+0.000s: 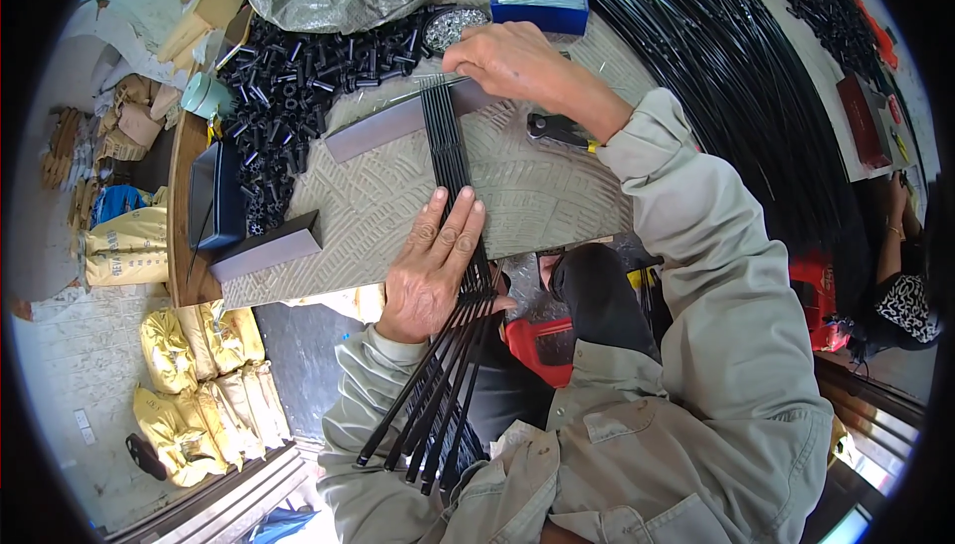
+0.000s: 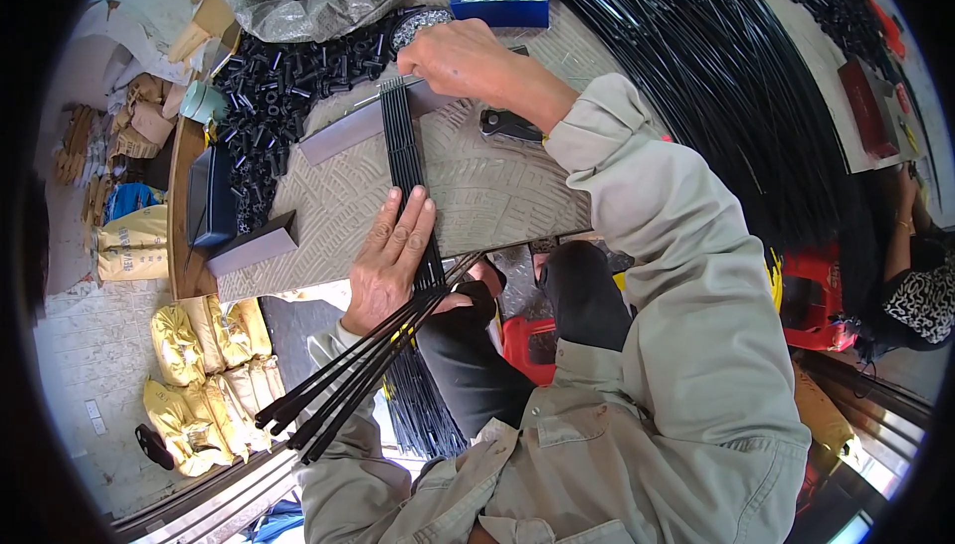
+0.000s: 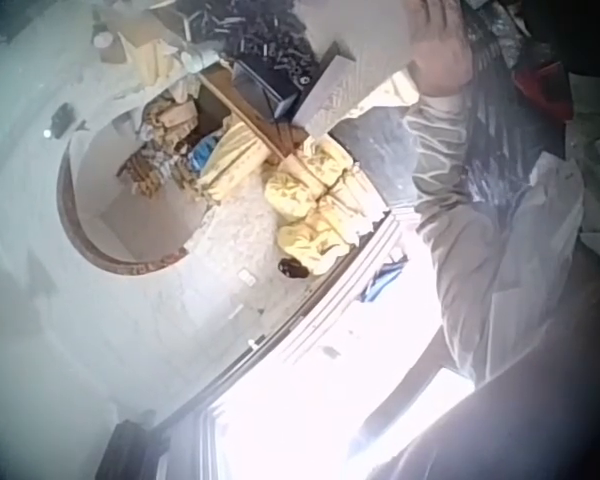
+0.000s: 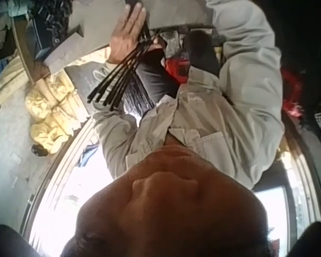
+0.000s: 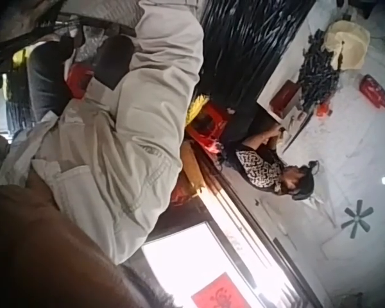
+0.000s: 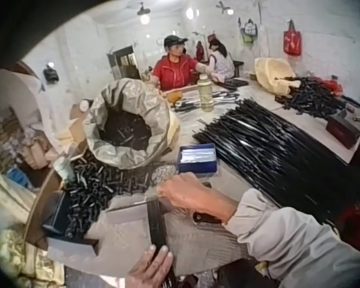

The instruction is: Assembling black rods into small components using hand tools on a production floor.

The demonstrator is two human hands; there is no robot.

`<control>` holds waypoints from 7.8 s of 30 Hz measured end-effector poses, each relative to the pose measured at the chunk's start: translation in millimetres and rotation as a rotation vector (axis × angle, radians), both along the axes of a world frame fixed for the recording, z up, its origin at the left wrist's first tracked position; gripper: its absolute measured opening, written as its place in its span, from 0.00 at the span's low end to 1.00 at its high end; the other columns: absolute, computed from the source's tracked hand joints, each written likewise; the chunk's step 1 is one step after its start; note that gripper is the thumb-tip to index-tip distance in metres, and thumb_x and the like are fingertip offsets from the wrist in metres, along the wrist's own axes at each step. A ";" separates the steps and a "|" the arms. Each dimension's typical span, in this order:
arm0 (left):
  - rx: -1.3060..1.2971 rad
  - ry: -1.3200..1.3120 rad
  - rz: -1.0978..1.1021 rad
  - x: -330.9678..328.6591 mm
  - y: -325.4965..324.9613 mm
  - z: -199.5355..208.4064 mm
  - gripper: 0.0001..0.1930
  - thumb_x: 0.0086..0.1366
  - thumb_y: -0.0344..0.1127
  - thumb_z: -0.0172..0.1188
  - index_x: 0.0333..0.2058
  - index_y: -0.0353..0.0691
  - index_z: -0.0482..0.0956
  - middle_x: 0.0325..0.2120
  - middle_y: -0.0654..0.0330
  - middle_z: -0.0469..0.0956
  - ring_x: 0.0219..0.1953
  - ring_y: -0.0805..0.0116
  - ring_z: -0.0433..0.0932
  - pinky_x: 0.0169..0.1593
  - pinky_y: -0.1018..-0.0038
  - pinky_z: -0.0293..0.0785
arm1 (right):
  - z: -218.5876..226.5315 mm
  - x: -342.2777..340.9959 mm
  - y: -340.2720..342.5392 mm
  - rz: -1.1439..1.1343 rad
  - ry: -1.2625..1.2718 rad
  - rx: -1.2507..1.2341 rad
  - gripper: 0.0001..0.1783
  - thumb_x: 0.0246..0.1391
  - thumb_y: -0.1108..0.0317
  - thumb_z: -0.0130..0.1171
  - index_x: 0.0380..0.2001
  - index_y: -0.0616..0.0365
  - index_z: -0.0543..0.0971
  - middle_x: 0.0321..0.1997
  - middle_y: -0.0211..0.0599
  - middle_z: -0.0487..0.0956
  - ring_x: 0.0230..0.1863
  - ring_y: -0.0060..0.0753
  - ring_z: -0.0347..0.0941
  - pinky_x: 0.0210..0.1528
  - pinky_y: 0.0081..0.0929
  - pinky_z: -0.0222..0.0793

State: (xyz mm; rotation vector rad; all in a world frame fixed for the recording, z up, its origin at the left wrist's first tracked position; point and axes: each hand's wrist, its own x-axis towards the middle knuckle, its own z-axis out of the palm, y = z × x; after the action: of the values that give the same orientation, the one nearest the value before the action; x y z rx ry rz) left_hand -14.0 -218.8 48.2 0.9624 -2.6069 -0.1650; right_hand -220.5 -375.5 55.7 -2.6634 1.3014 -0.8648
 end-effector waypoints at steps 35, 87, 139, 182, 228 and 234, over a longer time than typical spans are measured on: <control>-0.183 0.004 0.090 1.8 -5.1 -23.0 0.38 0.47 0.54 0.56 0.55 0.43 0.61 0.57 0.60 0.59 0.59 0.56 0.57 0.58 0.64 0.58 | 30.9 -109.3 -53.5 -0.252 0.158 -0.019 0.04 0.48 0.70 0.49 0.30 0.56 0.71 0.26 0.36 0.75 0.26 0.30 0.72 0.28 0.23 0.66; 0.020 0.603 -0.217 1.8 36.7 114.7 0.16 0.45 0.42 0.63 0.30 0.38 0.79 0.25 0.63 0.78 0.28 0.66 0.74 0.35 0.73 0.66 | 146.9 6.4 222.1 0.271 -0.038 -0.546 0.09 0.38 0.74 0.60 0.28 0.58 0.74 0.28 0.33 0.71 0.22 0.31 0.71 0.19 0.21 0.67; -0.337 -0.888 -0.341 -33.6 83.7 65.6 0.17 0.36 0.56 0.60 0.14 0.49 0.74 0.16 0.68 0.71 0.28 0.69 0.73 0.24 0.72 0.66 | -254.2 -33.7 359.0 0.590 -0.230 1.161 0.19 0.43 0.66 0.55 0.41 0.59 0.73 0.38 0.49 0.75 0.41 0.46 0.71 0.45 0.33 0.64; 1.170 1.577 0.422 -27.3 142.6 -58.6 0.12 0.67 0.39 0.40 0.32 0.36 0.65 0.15 0.64 0.64 0.15 0.76 0.62 0.20 0.78 0.60 | 64.3 63.3 -92.8 0.073 -0.197 0.121 0.13 0.49 0.74 0.49 0.40 0.61 0.74 0.40 0.36 0.77 0.41 0.33 0.73 0.43 0.26 0.67; 1.212 1.755 0.339 -45.0 165.7 -48.4 0.13 0.68 0.43 0.32 0.37 0.39 0.57 0.31 0.45 0.75 0.20 0.63 0.75 0.23 0.78 0.69 | -1.7 50.2 210.3 0.401 -0.583 1.026 0.11 0.48 0.69 0.57 0.35 0.64 0.77 0.28 0.31 0.76 0.23 0.15 0.68 0.26 0.13 0.64; 1.181 1.670 0.349 -63.4 183.3 -32.8 0.11 0.68 0.41 0.31 0.36 0.38 0.56 0.38 0.42 0.73 0.27 0.58 0.78 0.30 0.74 0.75 | -0.8 20.1 230.0 0.372 -0.673 1.034 0.11 0.48 0.69 0.57 0.35 0.63 0.77 0.27 0.30 0.75 0.23 0.14 0.67 0.24 0.12 0.63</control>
State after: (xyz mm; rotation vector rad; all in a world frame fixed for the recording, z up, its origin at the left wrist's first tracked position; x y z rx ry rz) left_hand -77.4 -35.4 15.4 0.8286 -0.6268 -1.6220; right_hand -200.4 -145.4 54.9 -1.5230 0.7226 -0.6595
